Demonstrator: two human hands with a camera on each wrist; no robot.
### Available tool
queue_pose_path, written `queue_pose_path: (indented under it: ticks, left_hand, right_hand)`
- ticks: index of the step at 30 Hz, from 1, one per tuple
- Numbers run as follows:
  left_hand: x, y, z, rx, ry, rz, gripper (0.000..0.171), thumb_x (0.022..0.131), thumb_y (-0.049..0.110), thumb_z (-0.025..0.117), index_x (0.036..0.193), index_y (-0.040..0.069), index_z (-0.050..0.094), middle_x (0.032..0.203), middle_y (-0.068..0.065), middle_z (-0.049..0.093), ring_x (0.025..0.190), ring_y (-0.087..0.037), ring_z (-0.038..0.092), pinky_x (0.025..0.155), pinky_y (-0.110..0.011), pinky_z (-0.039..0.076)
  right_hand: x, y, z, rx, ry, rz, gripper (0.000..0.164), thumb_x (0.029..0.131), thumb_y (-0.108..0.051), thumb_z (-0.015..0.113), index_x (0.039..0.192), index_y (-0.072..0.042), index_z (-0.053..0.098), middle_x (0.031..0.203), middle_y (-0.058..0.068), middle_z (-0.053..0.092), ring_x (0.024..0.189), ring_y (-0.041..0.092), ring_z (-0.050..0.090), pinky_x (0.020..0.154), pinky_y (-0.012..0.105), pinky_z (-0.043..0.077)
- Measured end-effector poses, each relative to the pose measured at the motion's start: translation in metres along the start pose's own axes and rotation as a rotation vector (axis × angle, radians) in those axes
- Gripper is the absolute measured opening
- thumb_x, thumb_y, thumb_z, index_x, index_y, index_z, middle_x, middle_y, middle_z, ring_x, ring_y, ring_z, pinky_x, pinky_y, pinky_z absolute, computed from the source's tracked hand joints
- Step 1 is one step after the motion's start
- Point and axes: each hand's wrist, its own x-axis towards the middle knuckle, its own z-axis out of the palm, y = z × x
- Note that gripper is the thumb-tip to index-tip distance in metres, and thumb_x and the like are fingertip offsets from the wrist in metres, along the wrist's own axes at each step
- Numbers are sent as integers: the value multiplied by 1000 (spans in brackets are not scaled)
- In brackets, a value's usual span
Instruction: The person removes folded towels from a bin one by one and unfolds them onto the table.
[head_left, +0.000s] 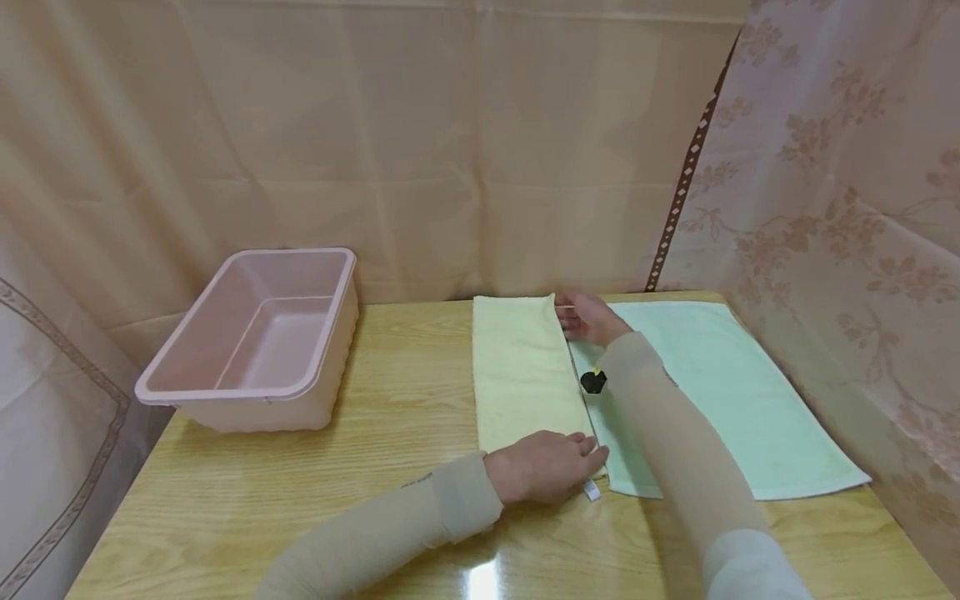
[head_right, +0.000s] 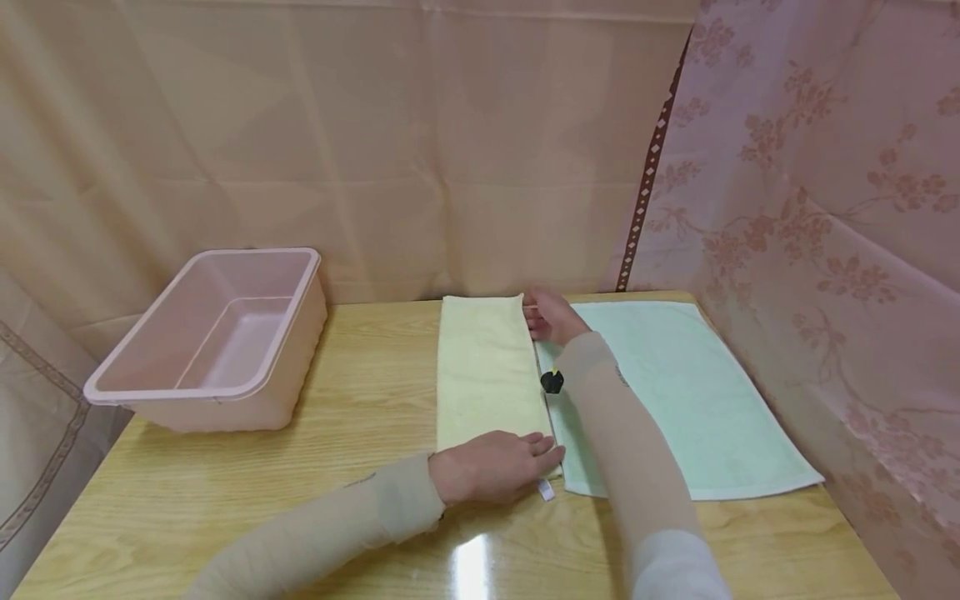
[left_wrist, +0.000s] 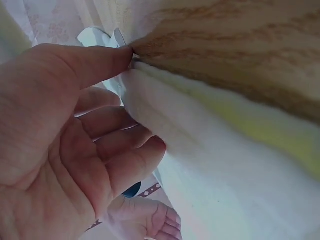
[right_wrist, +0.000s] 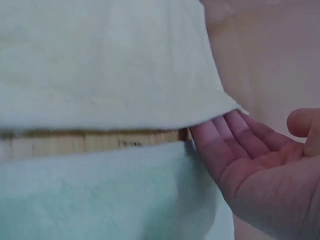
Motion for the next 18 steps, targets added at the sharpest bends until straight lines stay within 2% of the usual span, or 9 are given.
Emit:
queue_pose_path:
  ticks: [4, 6, 8, 11, 15, 18]
  left_hand:
    - [2, 1, -1, 13, 12, 6, 44, 107, 22, 50, 149, 12, 46, 146, -4, 55, 134, -14, 50, 101, -23, 47]
    - [3, 1, -1, 22, 8, 2, 44, 107, 22, 50, 150, 13, 46, 146, -5, 55, 134, -14, 51, 100, -23, 47]
    - [3, 3, -2, 38, 5, -1, 44, 107, 21, 49, 151, 15, 45, 147, -6, 53, 135, -15, 49, 96, -23, 50]
    - [3, 5, -3, 53, 2, 13, 44, 109, 22, 44, 154, 20, 42, 154, -5, 47, 141, -17, 43, 100, -23, 48]
    - [5, 8, -4, 75, -4, 42, 42, 110, 31, 43, 151, 24, 45, 158, 0, 41, 145, -18, 37, 106, -27, 43]
    - [10, 9, -5, 82, 5, 43, 35, 107, 34, 49, 141, 26, 55, 149, 3, 50, 138, -16, 44, 101, -29, 47]
  right_hand:
    - [0, 0, -8, 2, -101, 62, 61, 109, -50, 30, 146, -3, 39, 109, 9, 55, 82, 19, 58, 69, 31, 53]
    - [0, 2, -10, 12, -143, 66, 66, 110, -51, 28, 152, 0, 32, 123, 16, 55, 88, 21, 62, 73, 33, 56]
    - [0, 4, -12, 37, -168, 67, 68, 110, -50, 26, 154, 1, 28, 132, 19, 51, 93, 22, 64, 76, 34, 57]
    - [1, 5, -15, 96, -186, 72, 68, 110, -49, 27, 155, 1, 26, 142, 22, 48, 102, 24, 64, 81, 36, 58]
    - [4, 5, -16, 201, -221, 97, 67, 110, -49, 29, 158, -1, 23, 152, 21, 41, 124, 29, 54, 98, 41, 52]
    - [5, 4, -18, 312, -267, 123, 68, 110, -48, 31, 160, -4, 17, 161, 19, 30, 141, 30, 40, 112, 44, 40]
